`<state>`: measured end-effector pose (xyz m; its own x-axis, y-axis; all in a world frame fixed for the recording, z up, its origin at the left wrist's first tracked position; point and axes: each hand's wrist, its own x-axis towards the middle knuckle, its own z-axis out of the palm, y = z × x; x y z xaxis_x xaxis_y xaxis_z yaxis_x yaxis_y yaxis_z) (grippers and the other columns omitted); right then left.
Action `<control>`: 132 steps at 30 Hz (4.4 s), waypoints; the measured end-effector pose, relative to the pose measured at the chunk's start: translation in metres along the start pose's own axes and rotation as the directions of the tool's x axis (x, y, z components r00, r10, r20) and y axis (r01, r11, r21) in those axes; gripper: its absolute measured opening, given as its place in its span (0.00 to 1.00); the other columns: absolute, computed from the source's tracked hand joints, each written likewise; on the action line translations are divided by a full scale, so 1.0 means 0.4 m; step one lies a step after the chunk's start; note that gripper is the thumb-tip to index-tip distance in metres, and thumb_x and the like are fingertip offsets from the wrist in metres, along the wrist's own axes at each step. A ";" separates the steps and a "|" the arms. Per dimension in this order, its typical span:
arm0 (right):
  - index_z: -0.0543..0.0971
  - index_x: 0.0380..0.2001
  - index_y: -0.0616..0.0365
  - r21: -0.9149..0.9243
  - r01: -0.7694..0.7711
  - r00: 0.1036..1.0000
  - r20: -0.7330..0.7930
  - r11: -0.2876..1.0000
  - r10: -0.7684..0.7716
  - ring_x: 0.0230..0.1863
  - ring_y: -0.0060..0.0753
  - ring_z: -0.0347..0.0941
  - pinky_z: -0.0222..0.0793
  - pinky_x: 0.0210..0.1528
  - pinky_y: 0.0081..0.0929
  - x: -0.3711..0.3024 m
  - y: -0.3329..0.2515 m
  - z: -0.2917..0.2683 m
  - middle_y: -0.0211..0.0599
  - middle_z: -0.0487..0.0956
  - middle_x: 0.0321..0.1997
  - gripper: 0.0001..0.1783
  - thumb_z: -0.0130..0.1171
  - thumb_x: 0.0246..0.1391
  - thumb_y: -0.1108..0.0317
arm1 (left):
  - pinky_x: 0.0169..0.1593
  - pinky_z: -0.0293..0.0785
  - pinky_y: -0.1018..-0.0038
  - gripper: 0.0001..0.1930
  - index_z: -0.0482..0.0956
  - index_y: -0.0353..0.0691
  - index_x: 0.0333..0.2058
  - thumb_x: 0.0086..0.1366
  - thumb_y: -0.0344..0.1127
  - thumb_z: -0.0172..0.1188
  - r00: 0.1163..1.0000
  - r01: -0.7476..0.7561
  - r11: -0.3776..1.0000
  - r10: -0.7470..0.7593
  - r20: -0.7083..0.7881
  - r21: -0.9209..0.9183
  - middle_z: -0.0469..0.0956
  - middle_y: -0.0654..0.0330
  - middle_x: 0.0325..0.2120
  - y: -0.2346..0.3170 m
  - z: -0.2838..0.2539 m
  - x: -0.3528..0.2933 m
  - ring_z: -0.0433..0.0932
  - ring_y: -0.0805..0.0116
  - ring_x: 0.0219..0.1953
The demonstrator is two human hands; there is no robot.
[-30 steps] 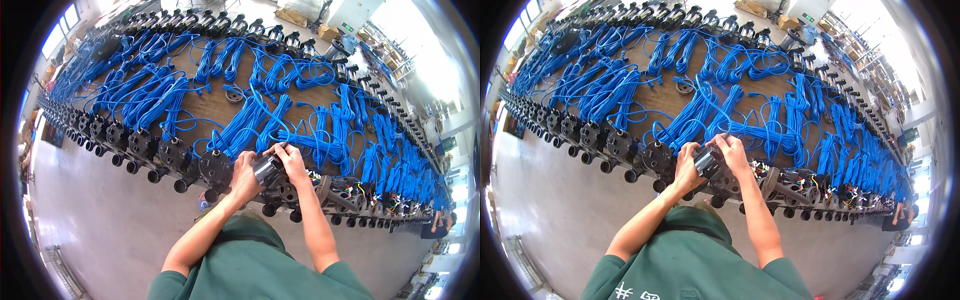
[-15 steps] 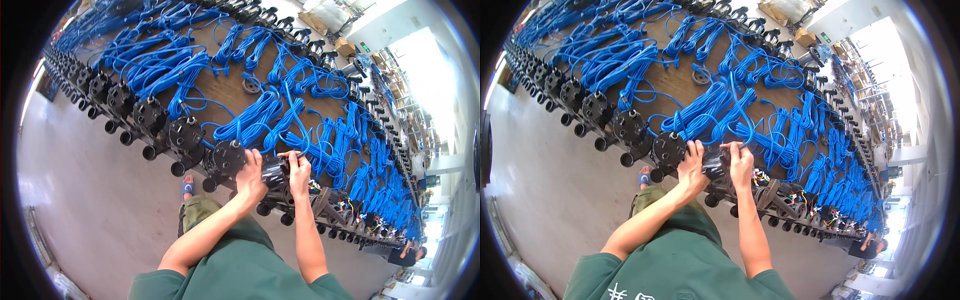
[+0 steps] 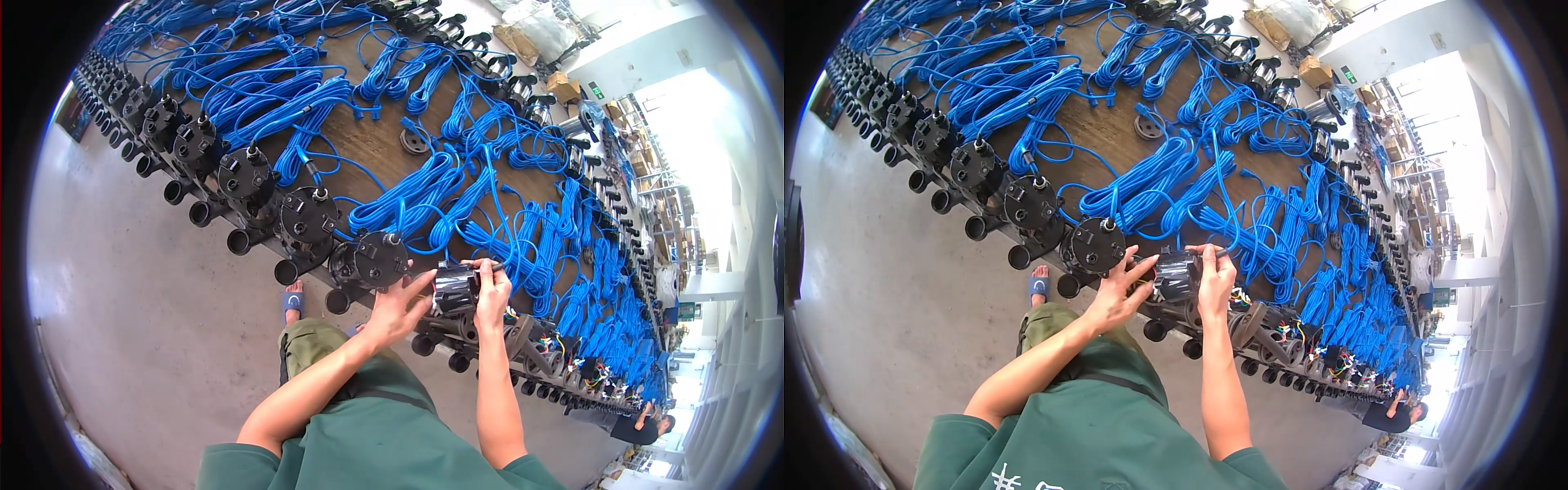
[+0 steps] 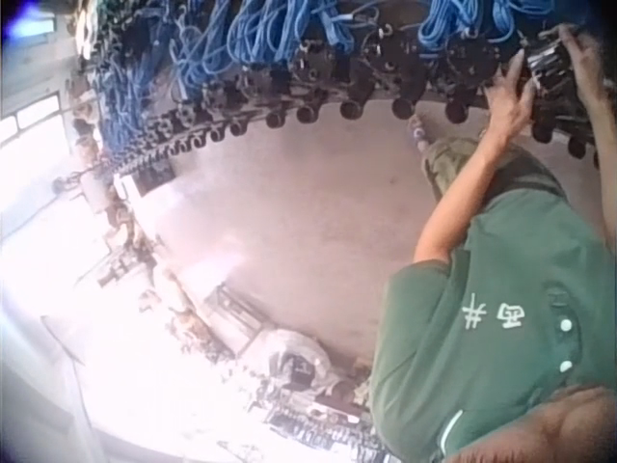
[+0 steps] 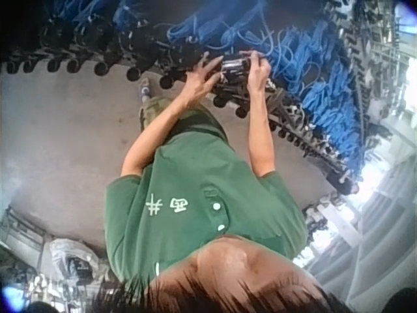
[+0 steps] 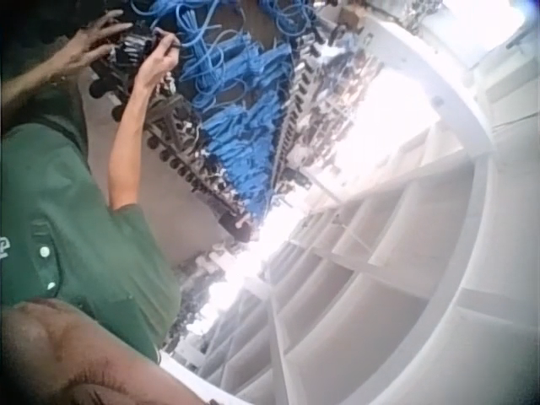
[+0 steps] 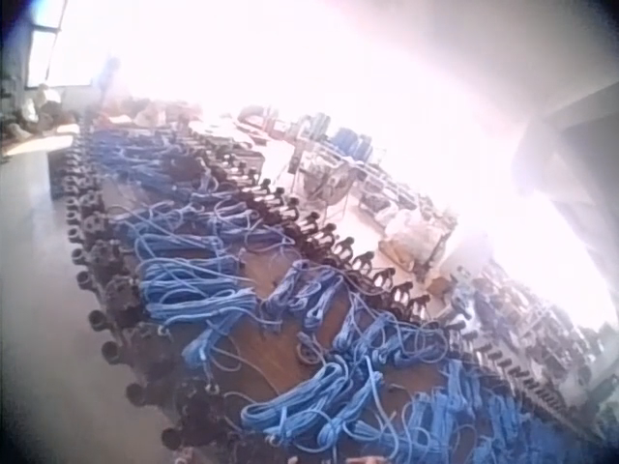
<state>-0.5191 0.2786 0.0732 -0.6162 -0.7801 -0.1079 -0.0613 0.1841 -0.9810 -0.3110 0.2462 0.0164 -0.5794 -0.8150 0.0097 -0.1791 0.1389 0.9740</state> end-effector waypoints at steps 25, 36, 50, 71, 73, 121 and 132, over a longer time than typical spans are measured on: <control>0.86 0.37 0.61 -0.639 0.395 0.878 0.051 0.660 -0.475 0.32 0.45 0.84 0.77 0.36 0.34 -0.115 -0.068 0.137 0.44 0.86 0.32 0.08 0.61 0.66 0.70 | 0.70 0.69 0.60 0.59 0.53 0.41 0.75 0.48 0.32 0.80 0.982 0.119 0.979 -0.092 0.164 -0.163 0.61 0.40 0.71 -0.082 0.003 -0.010 0.67 0.44 0.71; 0.80 0.48 0.58 -0.294 0.530 0.848 0.189 0.795 -0.495 0.53 0.49 0.75 0.64 0.60 0.44 -0.075 -0.026 0.069 0.40 0.83 0.45 0.18 0.47 0.74 0.58 | 0.73 0.59 0.61 0.46 0.54 0.34 0.74 0.64 0.42 0.69 0.984 0.114 0.912 -0.049 0.171 -0.393 0.64 0.47 0.68 0.060 0.005 0.091 0.63 0.55 0.71; 0.77 0.50 0.59 -0.990 -0.087 0.974 -0.108 0.113 -0.197 0.62 0.48 0.69 0.61 0.65 0.46 -0.267 0.037 -0.508 0.41 0.75 0.56 0.27 0.63 0.41 0.79 | 0.65 0.69 0.62 0.32 0.75 0.35 0.60 0.56 0.38 0.69 0.958 0.261 0.905 -0.200 0.204 -0.337 0.76 0.52 0.56 0.086 -0.001 0.109 0.75 0.61 0.58; 0.79 0.38 0.66 -0.177 -0.486 0.874 -0.123 0.856 0.471 0.21 0.21 0.62 0.62 0.25 0.33 -0.486 -0.051 -0.093 0.35 0.68 0.17 0.17 0.65 0.66 0.59 | 0.64 0.69 0.63 0.34 0.75 0.32 0.59 0.55 0.41 0.69 0.960 0.168 0.969 -0.120 0.254 -0.179 0.73 0.51 0.56 0.107 -0.009 0.145 0.74 0.59 0.58; 0.78 0.39 0.66 -0.121 -0.500 0.862 -0.161 0.858 0.480 0.21 0.21 0.62 0.60 0.24 0.33 -0.493 -0.060 -0.105 0.34 0.68 0.17 0.18 0.64 0.67 0.59 | 0.63 0.68 0.67 0.35 0.75 0.33 0.59 0.56 0.45 0.69 0.962 0.154 0.974 -0.109 0.249 -0.168 0.75 0.57 0.55 0.105 -0.011 0.142 0.74 0.65 0.56; 0.78 0.39 0.66 -0.523 -0.267 0.960 -0.071 0.809 0.271 0.21 0.27 0.67 0.67 0.27 0.34 -0.349 -0.245 -0.108 0.40 0.74 0.19 0.20 0.59 0.70 0.55 | 0.63 0.74 0.58 0.53 0.69 0.36 0.62 0.36 0.43 0.86 0.965 -0.262 0.965 0.262 -0.003 -0.030 0.75 0.49 0.56 0.014 0.021 0.075 0.78 0.50 0.57; 0.80 0.41 0.65 -0.734 -0.048 0.975 0.114 0.678 0.193 0.27 0.55 0.81 0.73 0.31 0.44 -0.318 -0.209 0.019 0.56 0.80 0.25 0.18 0.61 0.67 0.57 | 0.66 0.69 0.55 0.55 0.69 0.39 0.63 0.33 0.43 0.86 0.969 -0.245 0.967 0.247 0.022 -0.067 0.74 0.48 0.59 0.000 0.028 0.080 0.74 0.47 0.62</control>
<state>-0.4298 0.3578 0.1677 -0.5226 -0.7933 -0.3125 -0.5881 0.6007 -0.5415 -0.3384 0.2266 0.0140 -0.6229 -0.7431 0.2446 0.0214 0.2964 0.9548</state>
